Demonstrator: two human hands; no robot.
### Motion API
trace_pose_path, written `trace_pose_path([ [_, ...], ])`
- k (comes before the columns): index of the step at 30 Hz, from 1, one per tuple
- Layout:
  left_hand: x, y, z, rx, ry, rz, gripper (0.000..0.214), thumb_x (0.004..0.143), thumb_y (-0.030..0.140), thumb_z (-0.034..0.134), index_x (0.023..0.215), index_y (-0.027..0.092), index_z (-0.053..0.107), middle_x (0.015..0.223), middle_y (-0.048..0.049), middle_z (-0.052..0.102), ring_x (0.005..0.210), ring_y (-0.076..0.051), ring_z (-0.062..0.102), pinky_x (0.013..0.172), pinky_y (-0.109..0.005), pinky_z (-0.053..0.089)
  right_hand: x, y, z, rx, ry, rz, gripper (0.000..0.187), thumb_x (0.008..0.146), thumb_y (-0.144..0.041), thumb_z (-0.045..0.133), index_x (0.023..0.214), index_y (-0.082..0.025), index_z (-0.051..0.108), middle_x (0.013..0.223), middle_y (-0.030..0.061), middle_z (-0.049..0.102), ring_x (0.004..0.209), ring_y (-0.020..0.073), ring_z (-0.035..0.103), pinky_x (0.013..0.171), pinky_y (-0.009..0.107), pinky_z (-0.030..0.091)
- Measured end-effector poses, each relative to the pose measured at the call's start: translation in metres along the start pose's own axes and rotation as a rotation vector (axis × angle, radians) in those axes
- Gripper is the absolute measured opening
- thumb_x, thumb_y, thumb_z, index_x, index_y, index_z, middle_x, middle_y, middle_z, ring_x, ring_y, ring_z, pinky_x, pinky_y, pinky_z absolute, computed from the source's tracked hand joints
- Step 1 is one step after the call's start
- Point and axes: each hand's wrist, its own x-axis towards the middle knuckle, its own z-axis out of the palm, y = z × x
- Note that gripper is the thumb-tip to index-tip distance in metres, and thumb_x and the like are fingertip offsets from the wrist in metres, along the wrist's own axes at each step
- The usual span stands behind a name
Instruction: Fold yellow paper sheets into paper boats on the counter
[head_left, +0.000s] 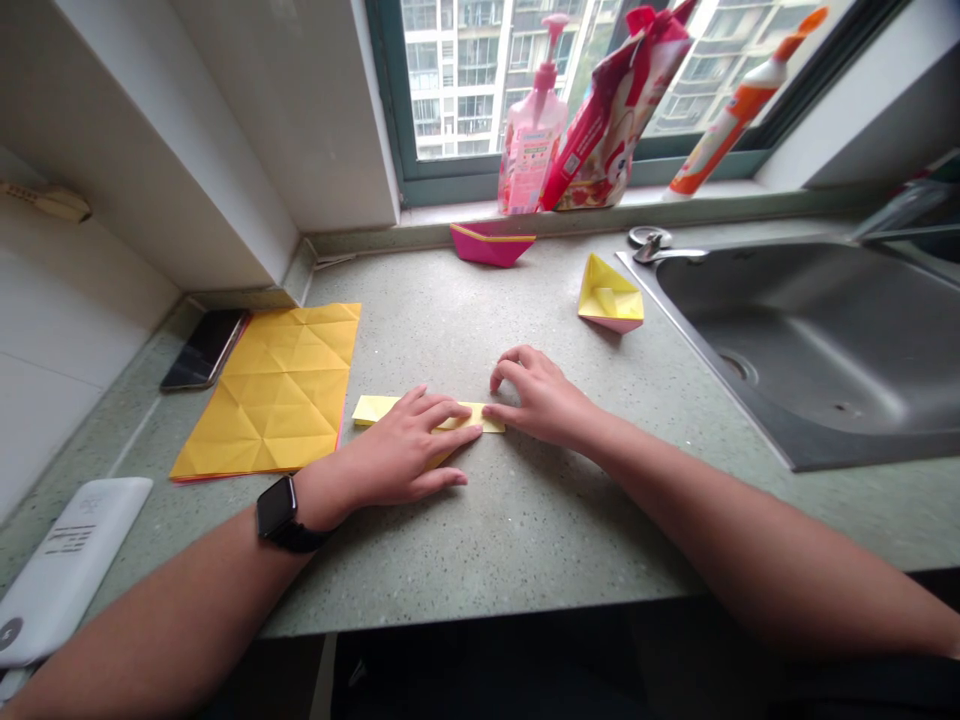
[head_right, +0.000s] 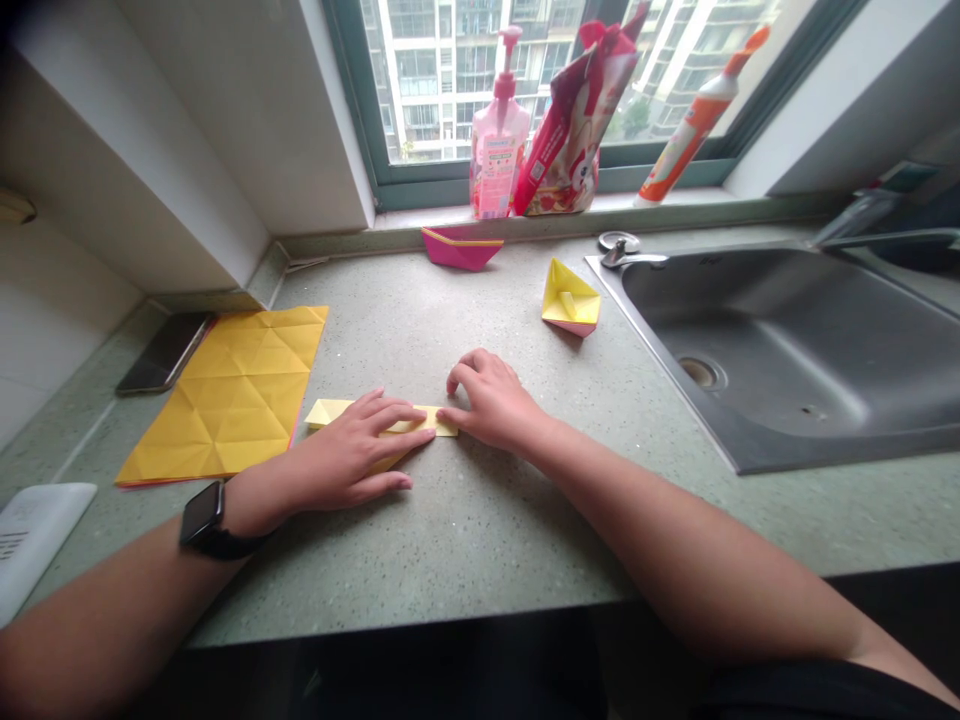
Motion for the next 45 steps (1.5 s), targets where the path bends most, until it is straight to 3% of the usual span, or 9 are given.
trace_pose_path([
  [11,-0.002,-0.002,-0.002,-0.027,-0.006,-0.008,0.053,0.11,0.052,0.069,0.157,0.028,0.064,0.16,-0.0143,0.062,0.149,-0.037,0.056,0.135,-0.066,0.031,0.002,0.006,-0.004,0.011,-0.023,-0.027,0.017,0.093,-0.031,0.083,0.105,-0.028,0.072,0.129,0.01,0.065,0.126,0.0317,0.064,0.113,0.052,0.054],
  [22,0.0,-0.002,0.001,-0.03,0.018,0.021,0.055,0.111,0.05,0.067,0.16,0.026,0.061,0.156,-0.0158,0.064,0.148,-0.037,0.058,0.135,-0.069,0.029,-0.002,-0.002,0.0,-0.084,0.011,-0.033,0.03,0.09,-0.047,0.085,0.107,-0.028,0.068,0.13,0.012,0.065,0.124,0.036,0.064,0.109,0.055,0.055],
  [28,-0.003,-0.006,0.0,-0.035,0.05,0.052,0.054,0.112,0.046,0.067,0.162,0.027,0.058,0.157,-0.0149,0.066,0.151,-0.034,0.058,0.137,-0.067,0.027,-0.002,0.002,0.001,-0.071,0.028,-0.037,0.028,0.091,-0.044,0.085,0.108,-0.028,0.069,0.13,0.012,0.065,0.126,0.0359,0.064,0.111,0.056,0.055],
  [34,-0.006,-0.019,-0.006,-0.044,0.168,-0.117,0.045,0.111,0.044,0.065,0.152,0.024,0.065,0.154,-0.0142,0.069,0.144,-0.033,0.062,0.134,-0.065,0.035,0.005,0.027,-0.012,-0.037,0.037,0.01,0.026,0.088,-0.039,0.088,0.107,-0.029,0.074,0.131,0.0116,0.066,0.131,0.037,0.064,0.114,0.058,0.055],
  [39,-0.009,-0.026,-0.007,0.002,0.154,-0.219,0.045,0.106,0.044,0.07,0.146,0.022,0.066,0.15,-0.015,0.071,0.141,-0.035,0.064,0.132,-0.067,0.036,0.012,0.048,-0.023,-0.035,0.032,0.021,0.015,0.086,-0.034,0.089,0.092,-0.029,0.076,0.127,0.0098,0.069,0.127,0.0354,0.066,0.116,0.057,0.054],
  [45,-0.01,-0.028,-0.006,0.032,0.157,-0.307,0.044,0.109,0.049,0.064,0.142,0.02,0.067,0.151,-0.0162,0.069,0.14,-0.035,0.063,0.132,-0.066,0.035,0.013,0.046,-0.026,-0.082,0.04,-0.038,0.005,0.09,-0.029,0.085,0.089,-0.028,0.08,0.126,0.0096,0.072,0.12,0.0348,0.07,0.11,0.057,0.056],
])
